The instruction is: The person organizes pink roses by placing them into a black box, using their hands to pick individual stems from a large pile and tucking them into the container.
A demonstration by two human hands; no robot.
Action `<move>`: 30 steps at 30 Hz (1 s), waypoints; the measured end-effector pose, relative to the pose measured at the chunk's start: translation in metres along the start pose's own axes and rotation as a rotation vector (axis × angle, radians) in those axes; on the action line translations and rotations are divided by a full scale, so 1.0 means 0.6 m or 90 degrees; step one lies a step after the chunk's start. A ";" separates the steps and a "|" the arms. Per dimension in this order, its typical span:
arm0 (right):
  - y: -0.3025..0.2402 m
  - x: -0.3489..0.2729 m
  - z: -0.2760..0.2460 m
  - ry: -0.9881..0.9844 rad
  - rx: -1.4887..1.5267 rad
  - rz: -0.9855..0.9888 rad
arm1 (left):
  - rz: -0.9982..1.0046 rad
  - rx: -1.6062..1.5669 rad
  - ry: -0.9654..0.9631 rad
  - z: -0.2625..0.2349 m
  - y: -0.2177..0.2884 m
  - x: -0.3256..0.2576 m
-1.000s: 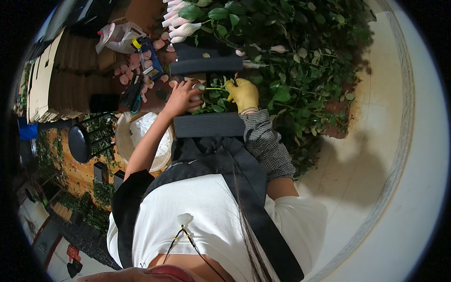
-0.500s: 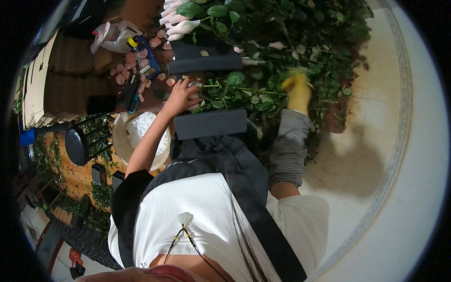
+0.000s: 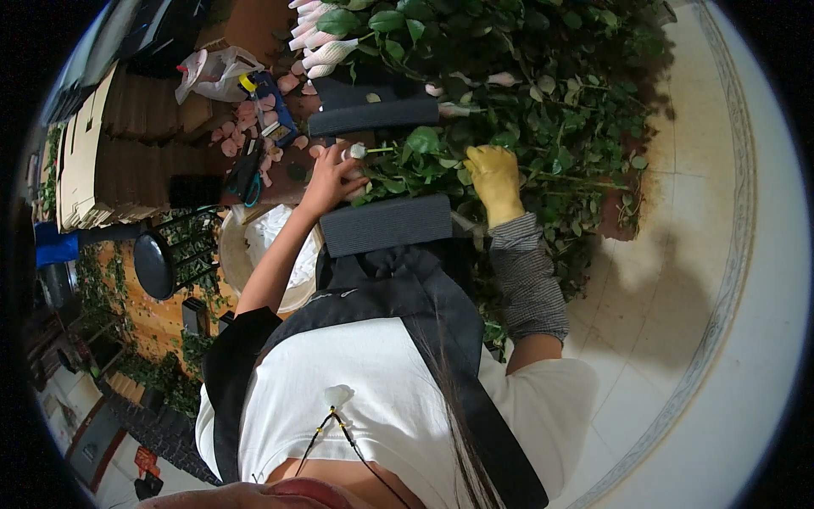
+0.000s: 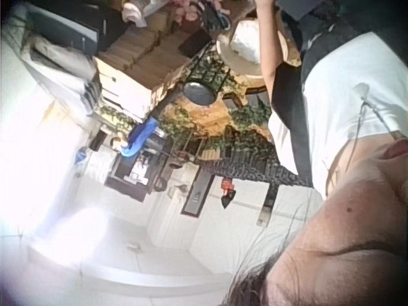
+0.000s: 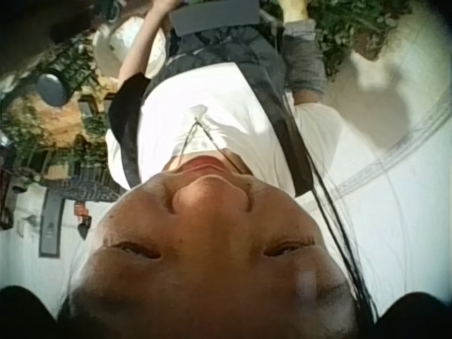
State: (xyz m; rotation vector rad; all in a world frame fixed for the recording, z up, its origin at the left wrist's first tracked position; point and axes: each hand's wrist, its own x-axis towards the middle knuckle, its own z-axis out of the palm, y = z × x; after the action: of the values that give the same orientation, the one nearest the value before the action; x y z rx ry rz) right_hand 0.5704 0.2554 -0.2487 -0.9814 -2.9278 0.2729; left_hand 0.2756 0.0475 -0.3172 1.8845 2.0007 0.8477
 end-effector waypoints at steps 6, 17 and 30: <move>0.022 0.031 -0.052 -0.194 0.297 0.054 | 0.029 0.110 0.011 -0.006 0.007 0.002; -0.007 -0.020 0.122 0.066 0.083 0.146 | 0.043 0.094 -0.082 0.002 -0.008 -0.001; -0.002 -0.043 0.014 0.208 0.215 -0.032 | 0.002 0.138 -0.106 -0.008 -0.003 0.007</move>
State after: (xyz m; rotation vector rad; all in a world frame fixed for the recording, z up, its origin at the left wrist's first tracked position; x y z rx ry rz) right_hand 0.5894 0.2380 -0.2563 -0.8128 -2.4996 0.5291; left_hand 0.2710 0.0505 -0.3135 1.9985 2.0564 0.4717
